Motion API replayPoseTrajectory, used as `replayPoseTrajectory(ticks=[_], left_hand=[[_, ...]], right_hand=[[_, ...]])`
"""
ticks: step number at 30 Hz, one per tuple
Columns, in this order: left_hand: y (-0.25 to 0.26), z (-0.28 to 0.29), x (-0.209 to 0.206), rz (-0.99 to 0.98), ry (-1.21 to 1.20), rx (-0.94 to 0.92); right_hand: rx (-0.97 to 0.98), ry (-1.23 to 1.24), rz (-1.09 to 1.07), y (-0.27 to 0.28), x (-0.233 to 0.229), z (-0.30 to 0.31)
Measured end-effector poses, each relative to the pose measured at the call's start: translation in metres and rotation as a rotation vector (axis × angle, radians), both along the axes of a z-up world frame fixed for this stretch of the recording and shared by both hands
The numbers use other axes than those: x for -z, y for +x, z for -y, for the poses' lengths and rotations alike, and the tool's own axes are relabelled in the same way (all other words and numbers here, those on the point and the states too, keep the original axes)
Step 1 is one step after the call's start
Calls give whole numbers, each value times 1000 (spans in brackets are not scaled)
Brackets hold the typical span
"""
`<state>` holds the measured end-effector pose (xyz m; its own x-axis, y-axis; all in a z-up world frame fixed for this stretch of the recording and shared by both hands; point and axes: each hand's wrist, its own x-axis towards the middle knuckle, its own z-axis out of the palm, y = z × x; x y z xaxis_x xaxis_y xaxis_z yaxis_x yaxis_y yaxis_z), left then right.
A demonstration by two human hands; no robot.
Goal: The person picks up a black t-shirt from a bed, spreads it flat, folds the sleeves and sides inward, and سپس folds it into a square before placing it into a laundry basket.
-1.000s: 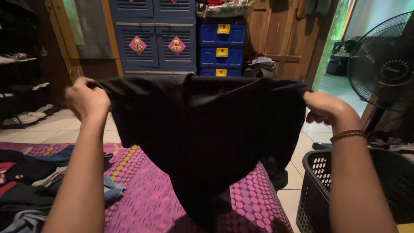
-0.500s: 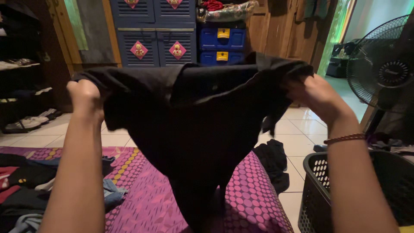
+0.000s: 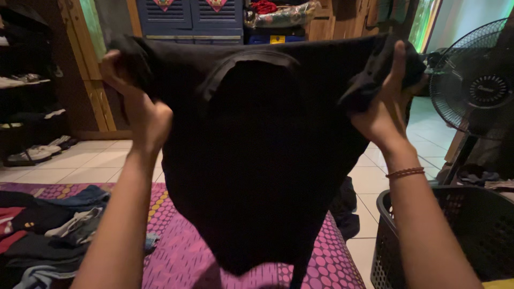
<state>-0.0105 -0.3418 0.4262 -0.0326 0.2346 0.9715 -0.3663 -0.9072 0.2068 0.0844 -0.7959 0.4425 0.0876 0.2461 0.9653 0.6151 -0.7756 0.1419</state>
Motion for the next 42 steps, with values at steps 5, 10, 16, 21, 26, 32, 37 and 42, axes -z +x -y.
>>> replayPoseTrajectory(ticks=[5, 10, 16, 21, 26, 32, 37, 42], left_hand=[[11, 3, 20, -136, -35, 131], [19, 14, 28, -4, -37, 96], [-3, 38, 38, 60, -41, -38], [7, 37, 38, -303, -508, -104], [41, 12, 65, 65, -78, -181], [59, 8, 88, 21, -100, -137], [58, 19, 108, -19, -101, -80], [66, 17, 133, -34, -31, 73]], right_hand=[[124, 14, 32, 7, 10, 2], [270, -64, 118, 16, 26, 1], [61, 85, 147, 32, 63, 0], [34, 93, 188, 44, 78, 4], [-142, 203, -148, 33, 85, -6], [-1413, 388, -730, 39, 74, -11], [-1452, 439, -863, 58, 91, -4], [-104, -106, 110, 83, 144, -15]])
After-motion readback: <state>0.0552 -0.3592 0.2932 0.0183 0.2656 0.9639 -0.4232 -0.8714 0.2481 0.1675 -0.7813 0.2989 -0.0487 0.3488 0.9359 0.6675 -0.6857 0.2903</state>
